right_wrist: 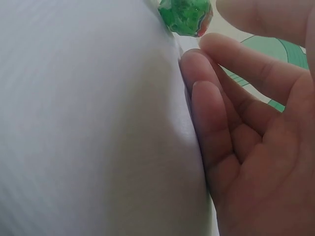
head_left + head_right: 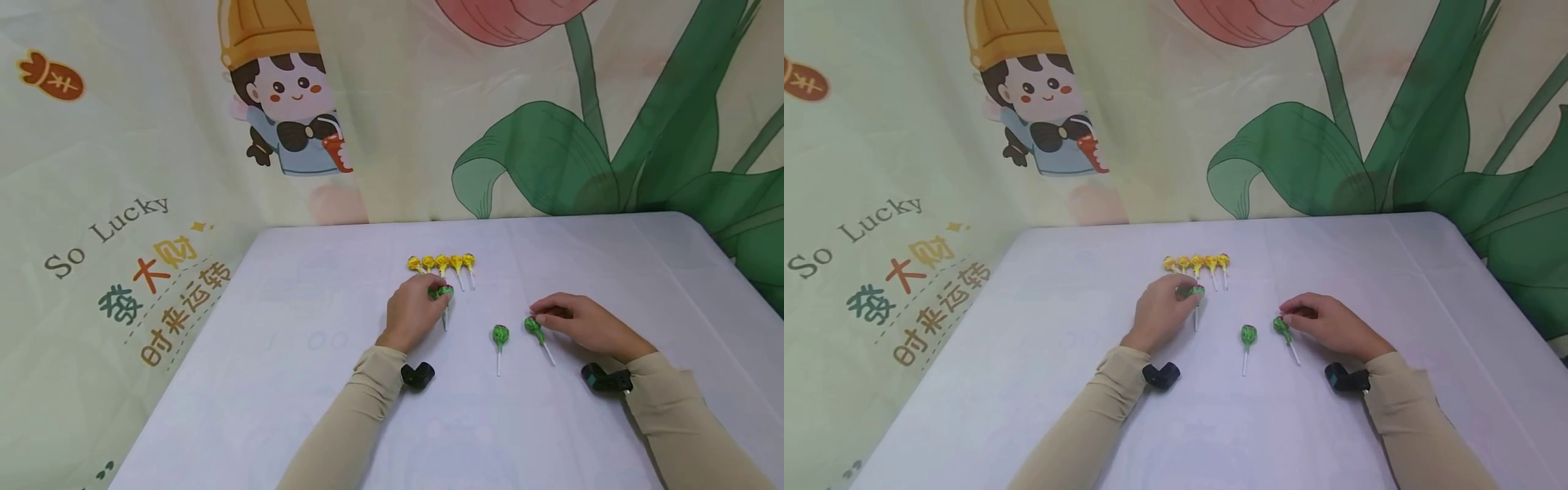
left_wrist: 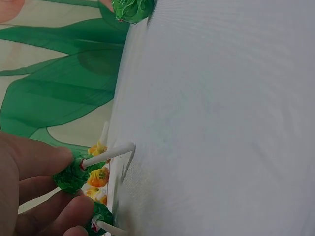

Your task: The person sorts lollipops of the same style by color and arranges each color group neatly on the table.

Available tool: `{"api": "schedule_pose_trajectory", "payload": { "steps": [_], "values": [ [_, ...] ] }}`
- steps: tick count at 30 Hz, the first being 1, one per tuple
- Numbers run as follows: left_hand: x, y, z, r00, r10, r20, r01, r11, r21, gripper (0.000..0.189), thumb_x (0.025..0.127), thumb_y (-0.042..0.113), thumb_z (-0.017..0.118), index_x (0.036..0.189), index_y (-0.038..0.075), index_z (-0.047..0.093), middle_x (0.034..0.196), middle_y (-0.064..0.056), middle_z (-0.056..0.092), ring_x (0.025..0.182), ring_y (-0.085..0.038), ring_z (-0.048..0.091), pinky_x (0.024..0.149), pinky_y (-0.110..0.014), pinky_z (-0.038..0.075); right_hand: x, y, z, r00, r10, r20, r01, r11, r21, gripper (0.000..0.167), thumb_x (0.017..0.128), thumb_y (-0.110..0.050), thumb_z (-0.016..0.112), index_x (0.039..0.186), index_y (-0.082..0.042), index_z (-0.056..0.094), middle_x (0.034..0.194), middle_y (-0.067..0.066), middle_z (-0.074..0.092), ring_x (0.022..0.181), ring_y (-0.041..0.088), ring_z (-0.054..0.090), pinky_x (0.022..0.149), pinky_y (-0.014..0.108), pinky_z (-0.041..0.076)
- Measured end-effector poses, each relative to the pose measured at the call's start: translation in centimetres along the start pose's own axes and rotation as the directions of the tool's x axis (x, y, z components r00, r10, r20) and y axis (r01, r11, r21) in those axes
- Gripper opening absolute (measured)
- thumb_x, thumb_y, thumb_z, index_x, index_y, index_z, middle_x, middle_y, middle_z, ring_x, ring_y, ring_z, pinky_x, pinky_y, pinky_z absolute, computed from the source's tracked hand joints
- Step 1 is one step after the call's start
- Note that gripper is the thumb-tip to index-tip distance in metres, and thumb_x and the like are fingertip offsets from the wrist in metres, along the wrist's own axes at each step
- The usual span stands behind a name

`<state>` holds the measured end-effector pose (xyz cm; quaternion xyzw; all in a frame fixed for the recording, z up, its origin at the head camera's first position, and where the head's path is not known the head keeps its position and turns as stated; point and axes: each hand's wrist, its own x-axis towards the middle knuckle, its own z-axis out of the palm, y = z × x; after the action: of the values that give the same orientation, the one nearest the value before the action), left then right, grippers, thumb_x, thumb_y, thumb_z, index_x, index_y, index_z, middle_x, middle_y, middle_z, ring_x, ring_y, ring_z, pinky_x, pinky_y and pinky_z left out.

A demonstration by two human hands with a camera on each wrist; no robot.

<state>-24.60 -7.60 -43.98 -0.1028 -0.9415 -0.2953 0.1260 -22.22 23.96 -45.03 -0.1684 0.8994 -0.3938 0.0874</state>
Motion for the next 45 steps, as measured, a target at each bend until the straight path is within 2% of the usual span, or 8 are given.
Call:
{"api": "schedule_pose_trajectory", "payload": {
  "steps": [8,17,23,31,38,45],
  "values": [
    [0.0,0.3,-0.1,1.000,0.020,-0.003,-0.020,0.997,0.074,0.023,0.090,0.028,0.075,0.111,0.018,0.076,0.100,0.005,0.070,0.093,-0.013,0.063,0.074,-0.033,0.053,0.1,0.0,0.1,1.000,0.003,-0.009,-0.003,1.000,0.003,0.031,0.100,-0.033,0.062,0.123,-0.013,0.068,0.123,0.005,0.064,0.112,0.024,0.057,0.094,0.044,0.049],
    [0.4,0.6,-0.1,0.996,0.083,-0.042,-0.075,0.983,0.170,0.019,0.090,0.026,0.074,0.107,0.017,0.077,0.101,0.003,0.071,0.095,-0.016,0.061,0.072,-0.033,0.054,0.0,-0.1,0.1,1.000,0.009,-0.016,-0.009,1.000,0.002,0.030,0.101,-0.033,0.062,0.123,-0.013,0.069,0.124,0.006,0.064,0.113,0.025,0.056,0.095,0.046,0.048],
    [0.8,0.5,0.0,0.989,0.134,-0.058,-0.118,0.968,0.222,0.017,0.089,0.025,0.075,0.103,0.017,0.078,0.096,0.004,0.073,0.090,-0.017,0.061,0.071,-0.033,0.050,0.0,-0.1,0.0,1.000,0.013,-0.021,-0.013,1.000,0.005,0.030,0.100,-0.033,0.062,0.122,-0.013,0.069,0.123,0.006,0.065,0.112,0.026,0.056,0.096,0.047,0.049],
    [1.2,0.6,0.0,0.992,0.128,-0.020,-0.117,0.954,0.276,0.017,0.089,0.028,0.075,0.104,0.019,0.078,0.098,0.005,0.074,0.095,-0.017,0.062,0.082,-0.041,0.043,0.1,0.0,0.1,1.000,0.017,-0.022,-0.017,1.000,0.007,0.030,0.101,-0.033,0.062,0.123,-0.014,0.069,0.124,0.005,0.064,0.113,0.025,0.056,0.097,0.048,0.048],
    [1.5,0.1,0.2,0.993,0.119,-0.016,-0.109,0.950,0.294,0.017,0.089,0.029,0.076,0.103,0.020,0.077,0.100,0.005,0.073,0.100,-0.018,0.062,0.087,-0.044,0.043,0.0,-0.2,-0.1,1.000,0.010,-0.015,-0.009,1.000,0.016,0.031,0.101,-0.034,0.062,0.123,-0.014,0.068,0.124,0.005,0.064,0.114,0.025,0.056,0.097,0.047,0.048],
    [1.7,0.0,0.1,0.994,0.110,0.001,-0.106,0.956,0.274,0.016,0.090,0.030,0.076,0.103,0.021,0.078,0.100,0.005,0.073,0.101,-0.018,0.062,0.087,-0.044,0.045,-0.1,0.0,-0.1,1.000,0.012,-0.014,-0.012,1.000,0.019,0.032,0.101,-0.036,0.062,0.123,-0.015,0.069,0.124,0.004,0.064,0.113,0.025,0.056,0.096,0.046,0.048]
  ]
}}
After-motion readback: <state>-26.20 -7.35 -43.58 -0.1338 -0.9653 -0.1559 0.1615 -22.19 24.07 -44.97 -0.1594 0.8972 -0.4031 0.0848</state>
